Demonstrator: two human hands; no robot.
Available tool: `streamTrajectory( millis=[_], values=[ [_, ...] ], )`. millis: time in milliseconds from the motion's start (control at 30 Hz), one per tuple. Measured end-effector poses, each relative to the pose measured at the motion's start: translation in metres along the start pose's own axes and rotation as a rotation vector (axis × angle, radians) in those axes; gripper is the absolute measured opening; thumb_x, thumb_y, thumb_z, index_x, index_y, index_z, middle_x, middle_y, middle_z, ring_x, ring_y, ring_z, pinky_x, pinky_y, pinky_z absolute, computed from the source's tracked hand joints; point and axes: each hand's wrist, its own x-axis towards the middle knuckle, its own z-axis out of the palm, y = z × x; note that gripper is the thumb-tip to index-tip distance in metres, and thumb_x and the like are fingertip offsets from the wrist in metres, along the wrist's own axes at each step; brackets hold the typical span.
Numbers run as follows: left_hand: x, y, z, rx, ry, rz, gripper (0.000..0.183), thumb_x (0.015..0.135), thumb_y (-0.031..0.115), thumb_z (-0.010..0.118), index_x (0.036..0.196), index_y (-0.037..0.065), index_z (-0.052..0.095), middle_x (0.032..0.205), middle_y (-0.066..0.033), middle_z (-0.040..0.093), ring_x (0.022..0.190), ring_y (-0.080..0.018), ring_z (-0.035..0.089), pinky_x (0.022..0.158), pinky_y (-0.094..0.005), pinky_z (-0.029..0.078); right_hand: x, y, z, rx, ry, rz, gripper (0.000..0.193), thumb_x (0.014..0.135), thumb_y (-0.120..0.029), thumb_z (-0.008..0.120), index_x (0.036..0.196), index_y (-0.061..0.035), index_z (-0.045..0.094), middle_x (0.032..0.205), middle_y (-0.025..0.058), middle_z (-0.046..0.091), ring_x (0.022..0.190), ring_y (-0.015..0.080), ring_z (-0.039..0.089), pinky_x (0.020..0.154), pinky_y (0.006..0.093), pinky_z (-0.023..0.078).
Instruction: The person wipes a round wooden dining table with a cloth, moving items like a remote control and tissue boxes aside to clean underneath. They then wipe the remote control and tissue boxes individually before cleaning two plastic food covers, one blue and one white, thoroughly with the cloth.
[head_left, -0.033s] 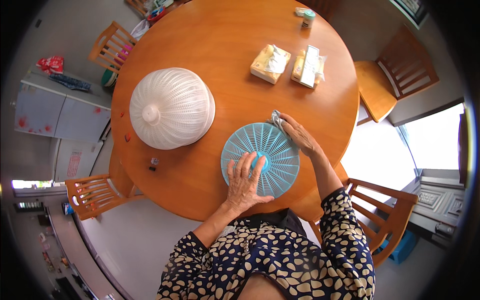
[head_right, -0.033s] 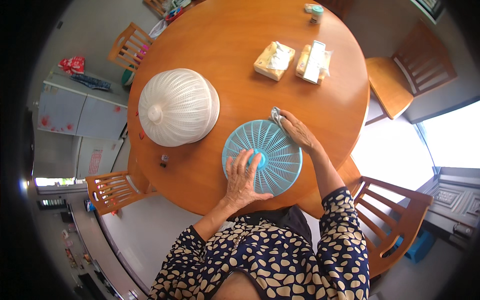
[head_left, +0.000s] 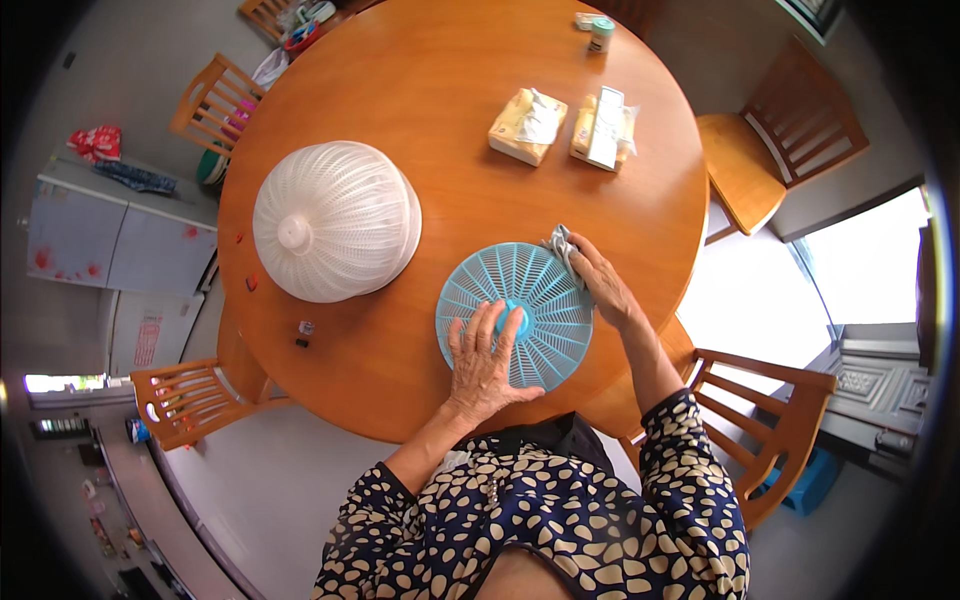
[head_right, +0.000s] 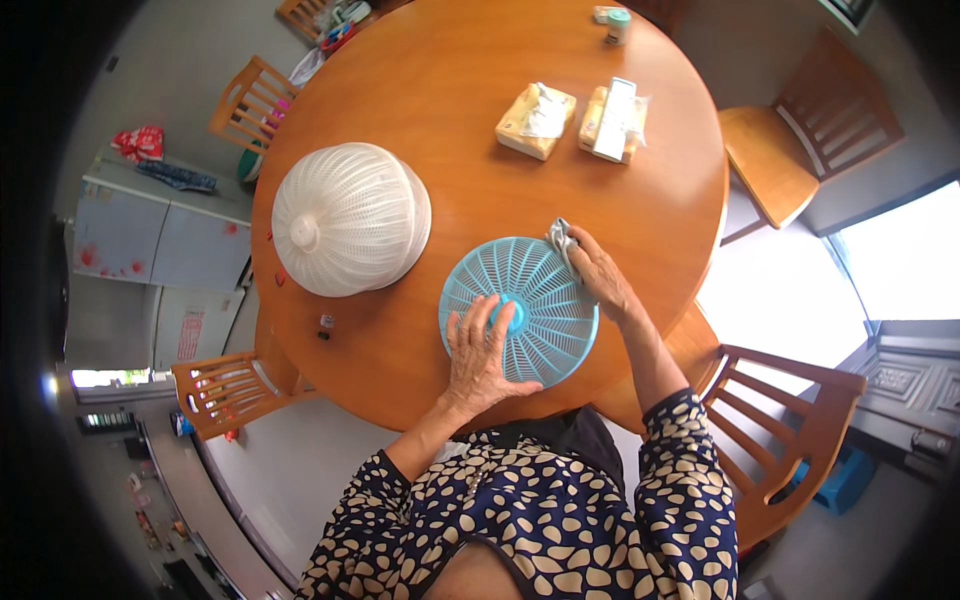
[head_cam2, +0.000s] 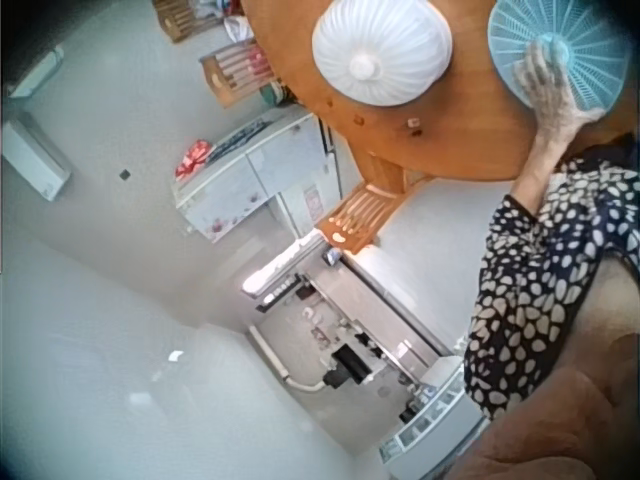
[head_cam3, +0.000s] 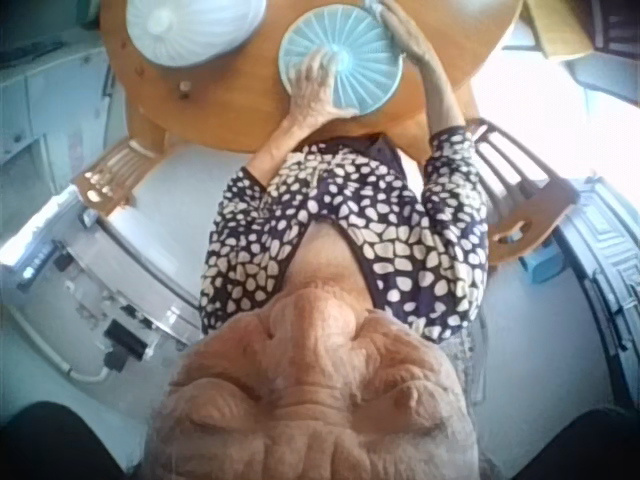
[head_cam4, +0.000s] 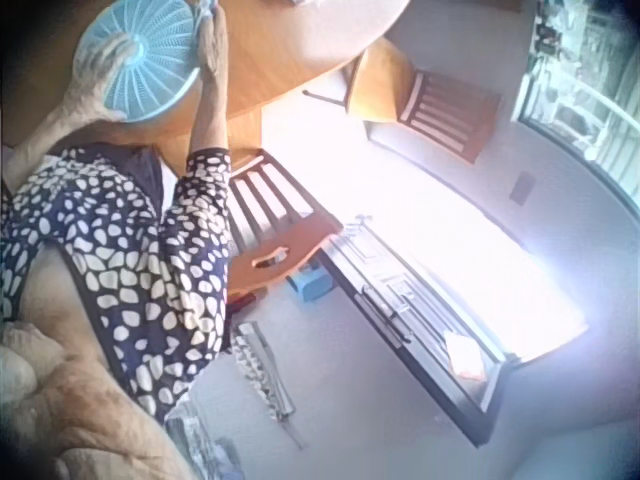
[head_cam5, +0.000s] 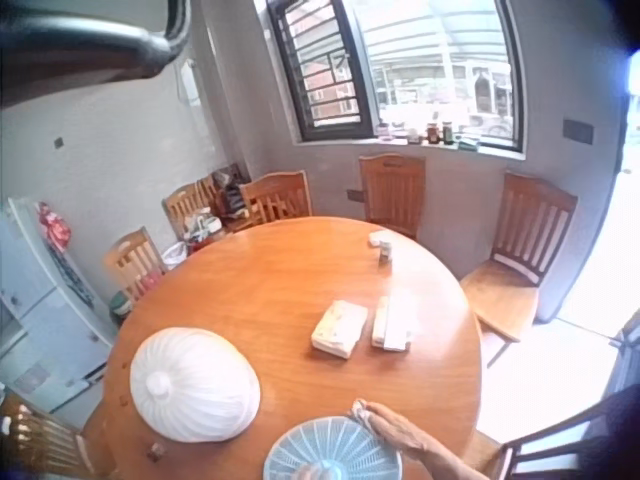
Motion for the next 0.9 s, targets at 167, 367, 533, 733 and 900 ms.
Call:
streamTrajectory(
  millis=[167, 367, 533, 733, 900],
  values=[
    [0.005, 0.007, -0.001, 0.015, 0.034, -0.001, 0.130, 0.051, 0.071, 0.079, 0.151, 0.012, 0.021, 0.150, -0.0147, 0.026, 0.142, -0.0335, 0.019, 0.112, -0.0606, 0.008, -0.074, 0.000, 0.043, -0.120, 0.480, -0.450, 0.039, 0.088, -0.006, 0.060, 0.127, -0.0057, 0.056, 0.131, 0.0176, 0.056, 0.118, 0.0327, 0.055, 0.102, 0.0428, 0.042],
    [0.006, 0.005, 0.003, 0.048, 0.097, 0.034, 0.133, 0.049, 0.071, 0.080, 0.150, 0.008, 0.020, 0.146, -0.0157, 0.030, 0.141, -0.0335, 0.021, 0.111, -0.0578, 0.011, -0.099, -0.018, 0.073, -0.486, 0.326, -0.660, 0.043, 0.075, -0.005, 0.065, 0.118, -0.0120, 0.061, 0.136, 0.0131, 0.052, 0.119, 0.0345, 0.052, 0.102, 0.0484, 0.037],
    [0.012, -0.012, -0.029, 0.065, -0.172, 0.177, 0.140, 0.043, 0.069, 0.084, 0.151, 0.010, 0.016, 0.150, -0.0153, 0.025, 0.141, -0.0327, 0.020, 0.109, -0.0567, 0.013, -0.046, -0.015, 0.043, -0.277, 0.568, -0.579, 0.036, 0.077, 0.004, 0.057, 0.111, -0.0043, 0.063, 0.115, 0.0180, 0.063, 0.110, 0.0367, 0.057, 0.095, 0.0437, 0.044],
    [0.018, -0.030, -0.017, 0.017, -0.038, 0.280, 0.137, 0.042, 0.070, 0.083, 0.149, 0.013, 0.021, 0.155, -0.0157, 0.020, 0.142, -0.0370, 0.016, 0.109, -0.0620, 0.014, -0.040, 0.016, 0.033, 0.184, 0.611, -0.105, 0.028, 0.093, -0.007, 0.055, 0.120, -0.0004, 0.059, 0.104, 0.0096, 0.064, 0.096, 0.0170, 0.061, 0.086, 0.0290, 0.048],
    [0.018, -0.031, -0.009, -0.023, 0.007, 0.256, 0.131, 0.047, 0.073, 0.080, 0.149, 0.015, 0.022, 0.155, -0.0191, 0.020, 0.144, -0.0424, 0.013, 0.109, -0.0671, 0.009, -0.097, -0.004, 0.087, -0.270, 0.961, -0.422, 0.031, 0.082, 0.003, 0.061, 0.112, -0.0058, 0.064, 0.120, 0.0146, 0.060, 0.111, 0.0350, 0.056, 0.094, 0.0411, 0.046]
  ],
)
